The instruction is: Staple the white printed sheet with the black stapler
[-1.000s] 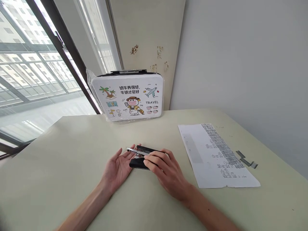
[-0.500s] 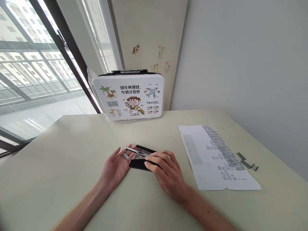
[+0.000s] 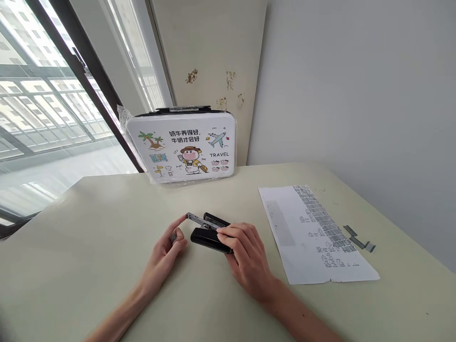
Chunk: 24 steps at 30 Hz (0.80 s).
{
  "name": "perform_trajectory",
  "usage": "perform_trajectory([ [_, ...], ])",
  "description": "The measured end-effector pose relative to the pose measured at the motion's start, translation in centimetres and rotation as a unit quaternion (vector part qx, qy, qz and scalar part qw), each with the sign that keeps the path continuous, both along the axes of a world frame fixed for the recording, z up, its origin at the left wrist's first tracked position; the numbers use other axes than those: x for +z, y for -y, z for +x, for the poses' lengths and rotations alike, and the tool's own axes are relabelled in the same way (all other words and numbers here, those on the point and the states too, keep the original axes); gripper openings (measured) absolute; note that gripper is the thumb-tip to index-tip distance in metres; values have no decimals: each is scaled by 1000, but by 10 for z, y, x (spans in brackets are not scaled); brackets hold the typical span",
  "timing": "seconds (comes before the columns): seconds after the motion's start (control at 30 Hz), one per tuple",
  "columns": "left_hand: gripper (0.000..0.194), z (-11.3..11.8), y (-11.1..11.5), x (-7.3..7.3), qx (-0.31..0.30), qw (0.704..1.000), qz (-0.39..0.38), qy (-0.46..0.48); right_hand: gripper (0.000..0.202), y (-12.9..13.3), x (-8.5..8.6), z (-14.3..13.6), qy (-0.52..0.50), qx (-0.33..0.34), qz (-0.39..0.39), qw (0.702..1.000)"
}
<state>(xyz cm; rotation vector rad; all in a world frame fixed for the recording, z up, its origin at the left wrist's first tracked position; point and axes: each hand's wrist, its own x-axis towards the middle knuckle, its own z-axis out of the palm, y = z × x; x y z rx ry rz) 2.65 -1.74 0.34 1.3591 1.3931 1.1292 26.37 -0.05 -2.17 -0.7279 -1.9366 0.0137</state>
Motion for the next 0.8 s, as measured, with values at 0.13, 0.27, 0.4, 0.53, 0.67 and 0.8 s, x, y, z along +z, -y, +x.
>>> perform_trajectory([
  [0.13, 58, 4, 4, -3, -78, 996, 3, -36, 52, -1, -1, -1, 3, 6, 0, 1000],
  [0.27, 60, 6, 8, -6, -113, 992, -12, -58, 52, 0, -2, -3, 8, 10, -12, 1000],
  [0.4, 57, 6, 9, -4, -114, 991, -17, -62, 53, -1, -4, -2, 4, 9, -14, 1000],
  [0.53, 50, 5, 7, 2, -69, 997, -36, -6, 52, -3, -5, -1, 5, 0, -44, 999],
  [0.67, 41, -1, 4, 0, -46, 985, -90, 140, 44, -5, -8, 0, 7, -13, -87, 996],
  [0.8, 30, -8, 3, 0, -81, 941, -162, 286, 32, -6, -13, -1, -5, -24, -144, 989],
])
